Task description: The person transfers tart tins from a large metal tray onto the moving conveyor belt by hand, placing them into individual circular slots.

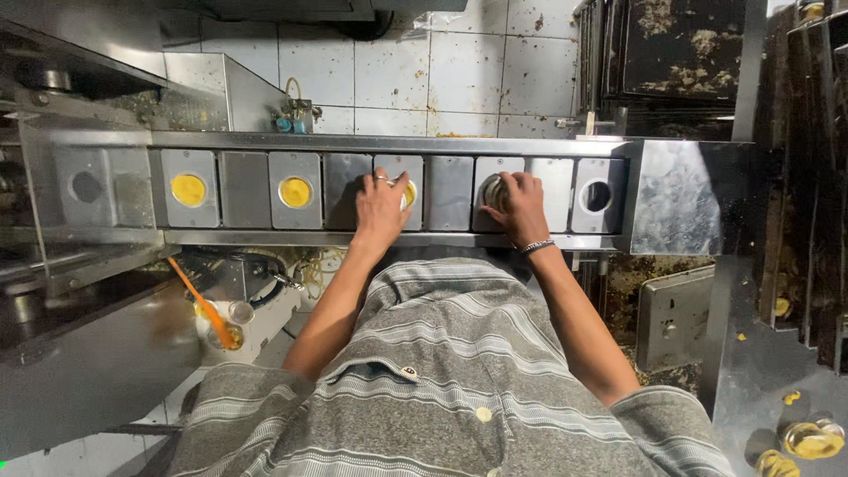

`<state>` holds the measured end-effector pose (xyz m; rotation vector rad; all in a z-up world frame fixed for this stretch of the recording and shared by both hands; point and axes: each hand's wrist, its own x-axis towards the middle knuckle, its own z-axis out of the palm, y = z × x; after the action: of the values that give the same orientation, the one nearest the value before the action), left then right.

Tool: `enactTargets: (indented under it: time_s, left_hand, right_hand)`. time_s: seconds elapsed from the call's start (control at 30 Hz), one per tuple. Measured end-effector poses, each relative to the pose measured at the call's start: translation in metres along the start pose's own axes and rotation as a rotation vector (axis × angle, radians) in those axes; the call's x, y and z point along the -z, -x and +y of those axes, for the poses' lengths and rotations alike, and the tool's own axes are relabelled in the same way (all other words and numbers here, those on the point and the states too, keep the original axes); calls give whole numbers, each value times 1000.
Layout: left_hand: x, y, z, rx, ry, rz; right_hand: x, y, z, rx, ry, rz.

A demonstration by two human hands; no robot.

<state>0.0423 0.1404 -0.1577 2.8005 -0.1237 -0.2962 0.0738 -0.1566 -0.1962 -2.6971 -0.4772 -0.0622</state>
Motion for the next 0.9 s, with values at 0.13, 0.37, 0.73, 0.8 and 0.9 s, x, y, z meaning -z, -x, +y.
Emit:
enactTargets:
  time_s: [0.13,0.37,0.73,0.8,0.9]
  left_hand:
    - [2,8,-20,154,2,-18]
    - [1,44,-60,382,407,188]
    - [30,41,-96,788,2213,10]
    - [25,34,-89,779,2246,-22]
    - [21,26,-71,817,2290,-92]
  right_hand:
    - [-11,-9,-15,74,-68,-52]
    - [-16,1,-27,-214,-585,132]
    - [25,28,26,-278,-187,275]
    - [18,19,27,-162,-79,265]
    - [7,8,21,-28,-25,238]
